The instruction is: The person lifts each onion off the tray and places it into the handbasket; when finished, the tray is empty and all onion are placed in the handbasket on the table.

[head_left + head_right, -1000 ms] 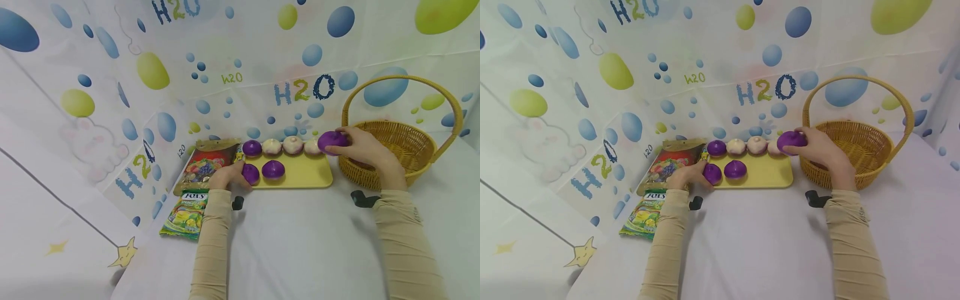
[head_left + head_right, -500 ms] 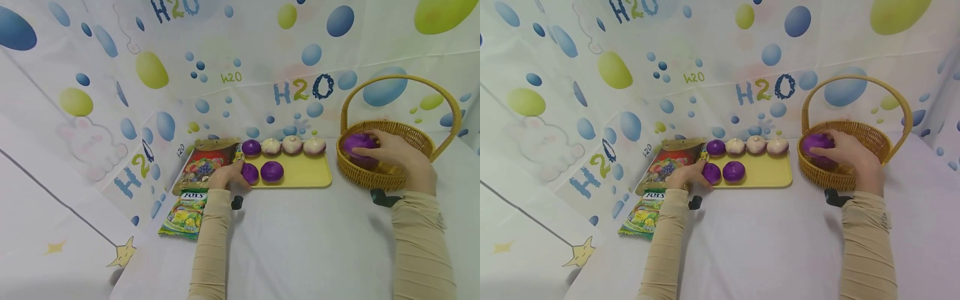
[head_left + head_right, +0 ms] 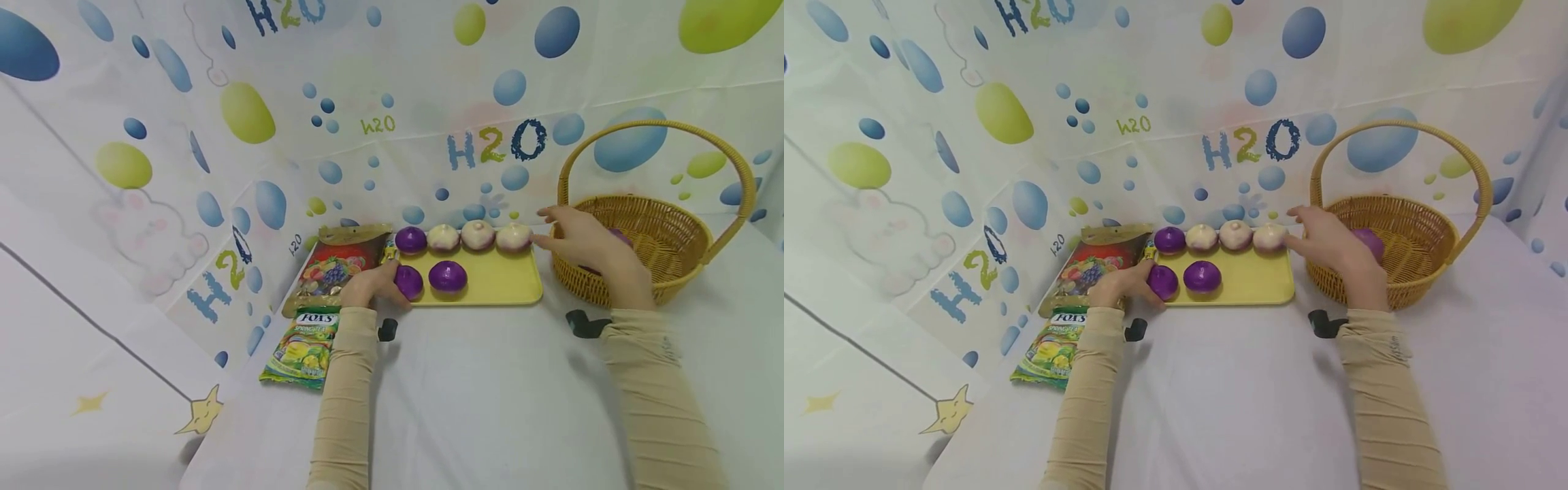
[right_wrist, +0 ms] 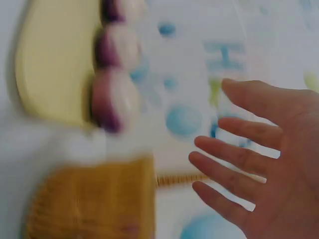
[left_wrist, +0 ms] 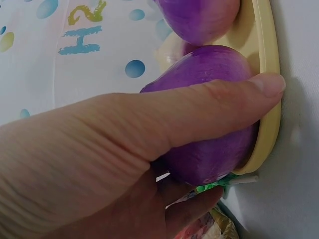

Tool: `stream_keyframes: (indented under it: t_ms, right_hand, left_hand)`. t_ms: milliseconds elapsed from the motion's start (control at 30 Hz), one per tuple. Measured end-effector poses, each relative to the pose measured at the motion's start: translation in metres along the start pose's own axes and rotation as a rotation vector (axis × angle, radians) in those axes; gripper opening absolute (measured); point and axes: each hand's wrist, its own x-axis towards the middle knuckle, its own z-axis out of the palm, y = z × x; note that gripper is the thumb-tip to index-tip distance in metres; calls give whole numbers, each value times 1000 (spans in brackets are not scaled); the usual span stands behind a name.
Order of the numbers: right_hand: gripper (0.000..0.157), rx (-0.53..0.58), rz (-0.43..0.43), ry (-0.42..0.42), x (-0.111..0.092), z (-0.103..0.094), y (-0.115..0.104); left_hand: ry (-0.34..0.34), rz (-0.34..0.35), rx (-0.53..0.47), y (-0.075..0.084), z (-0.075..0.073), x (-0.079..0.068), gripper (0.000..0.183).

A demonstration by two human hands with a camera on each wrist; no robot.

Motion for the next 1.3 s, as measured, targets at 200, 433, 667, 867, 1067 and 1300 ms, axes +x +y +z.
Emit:
stream_keyframes:
  t_ms: [200,433,667,867,1067,1300]
  right_hand:
    - [65,40,-164,-42,31,55,-45]
    - [79,104,-159,-51,46,118,-65]
    - [78,197,-112,-30,50,146,-63]
    - [73,214,-124,-19,48,143,-66]
    - [80,236,-31,25,45,115,-54]
    - [90,290,73,89,33,58,-29]
  left_hand:
    - [6,-7,-8,-1,-2,-2,97]
    - [15,1,-8,-1,3,-1,90]
    - [11,-44,-5,-2,2,-2,98]
    - [0,-50,-12,-3,0,-1,97]
    - [2,-31,-4,-3,2,0,96]
    - [-1,-44,-6,-1,0,0,103]
